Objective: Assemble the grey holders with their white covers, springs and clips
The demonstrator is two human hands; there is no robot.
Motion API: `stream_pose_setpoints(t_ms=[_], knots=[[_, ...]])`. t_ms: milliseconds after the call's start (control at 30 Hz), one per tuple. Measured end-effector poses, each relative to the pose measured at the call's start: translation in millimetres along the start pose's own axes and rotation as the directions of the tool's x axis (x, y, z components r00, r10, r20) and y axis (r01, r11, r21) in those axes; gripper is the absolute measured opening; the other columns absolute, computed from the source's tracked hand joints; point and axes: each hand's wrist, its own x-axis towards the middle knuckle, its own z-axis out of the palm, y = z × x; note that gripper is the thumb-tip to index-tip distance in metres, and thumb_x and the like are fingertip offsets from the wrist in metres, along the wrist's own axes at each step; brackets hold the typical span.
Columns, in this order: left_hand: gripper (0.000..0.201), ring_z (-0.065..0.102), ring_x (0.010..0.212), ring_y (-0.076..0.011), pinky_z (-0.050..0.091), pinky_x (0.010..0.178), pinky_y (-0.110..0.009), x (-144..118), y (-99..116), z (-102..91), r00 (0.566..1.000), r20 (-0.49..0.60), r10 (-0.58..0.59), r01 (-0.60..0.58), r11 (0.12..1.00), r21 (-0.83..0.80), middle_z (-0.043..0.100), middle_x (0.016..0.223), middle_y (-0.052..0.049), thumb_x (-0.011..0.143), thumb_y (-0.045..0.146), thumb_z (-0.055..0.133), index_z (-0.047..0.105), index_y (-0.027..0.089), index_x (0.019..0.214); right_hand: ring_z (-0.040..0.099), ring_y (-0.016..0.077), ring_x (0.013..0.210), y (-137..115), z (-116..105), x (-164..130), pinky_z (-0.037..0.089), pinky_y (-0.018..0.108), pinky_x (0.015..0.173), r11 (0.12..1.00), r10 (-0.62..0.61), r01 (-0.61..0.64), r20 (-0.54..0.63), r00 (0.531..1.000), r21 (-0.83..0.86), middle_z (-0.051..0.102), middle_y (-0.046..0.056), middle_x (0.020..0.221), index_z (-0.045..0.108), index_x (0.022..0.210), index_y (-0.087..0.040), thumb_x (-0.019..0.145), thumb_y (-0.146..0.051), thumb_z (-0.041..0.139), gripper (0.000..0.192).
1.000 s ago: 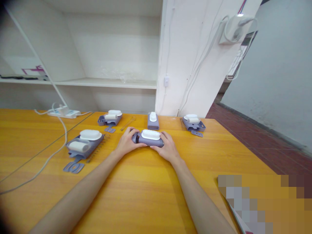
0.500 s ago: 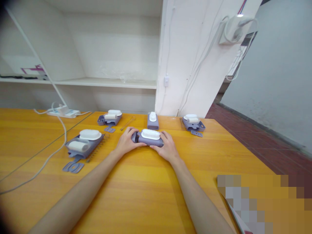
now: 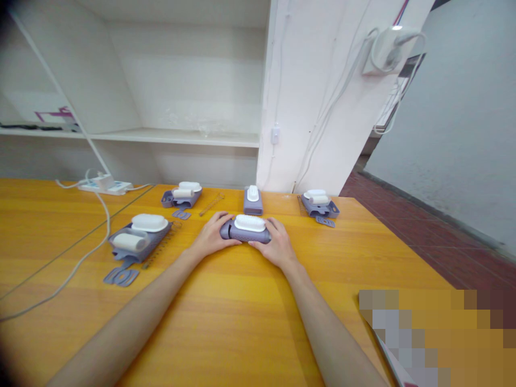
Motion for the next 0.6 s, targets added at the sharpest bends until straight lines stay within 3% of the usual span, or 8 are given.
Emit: stream_pose_setpoints(t_ms=[267,467,600], knots=[[0.065,0.044,0.122,-0.0271,0.039,0.103,-0.040,-1.3,3.6,-0.7,0.999,0.010,0.036,-0.036,0.999,0.026,0.040,0.131,-0.010,0.069,0.038,0.069,0.045,0.026,0.128,0.053,0.0278,0.111,2.1,-0.1,1.6,0.041,0.043,0.099,0.993,0.114,-0.111,-0.066,0.991,0.042,0.058,0.012,0.119,0.060,0.113,-0.016,0.061,-0.057,0.071,0.067],[0.081,0.037,0.127,-0.0313,0.036,0.105,-0.045,-1.9,2.4,0.6,0.999,0.026,0.048,-0.048,0.999,0.004,0.028,0.139,-0.012,0.061,0.039,0.075,0.040,0.022,0.133,0.056,0.0273,0.107,2.2,-0.8,3.3,0.043,0.043,0.097,0.978,0.176,-0.164,-0.088,0.981,0.127,0.060,0.011,0.116,0.061,0.112,-0.017,0.059,-0.058,0.072,0.068],[0.073,0.042,0.124,-0.0286,0.039,0.103,-0.041,-0.8,2.5,0.0,0.999,0.007,0.047,-0.047,0.999,0.004,0.031,0.137,-0.012,0.065,0.026,0.069,0.039,0.021,0.132,0.058,0.0271,0.105,2.8,-0.9,4.0,0.044,0.043,0.096,0.971,0.197,-0.180,-0.106,0.975,0.154,0.062,0.011,0.114,0.061,0.111,-0.016,0.058,-0.057,0.073,0.067]])
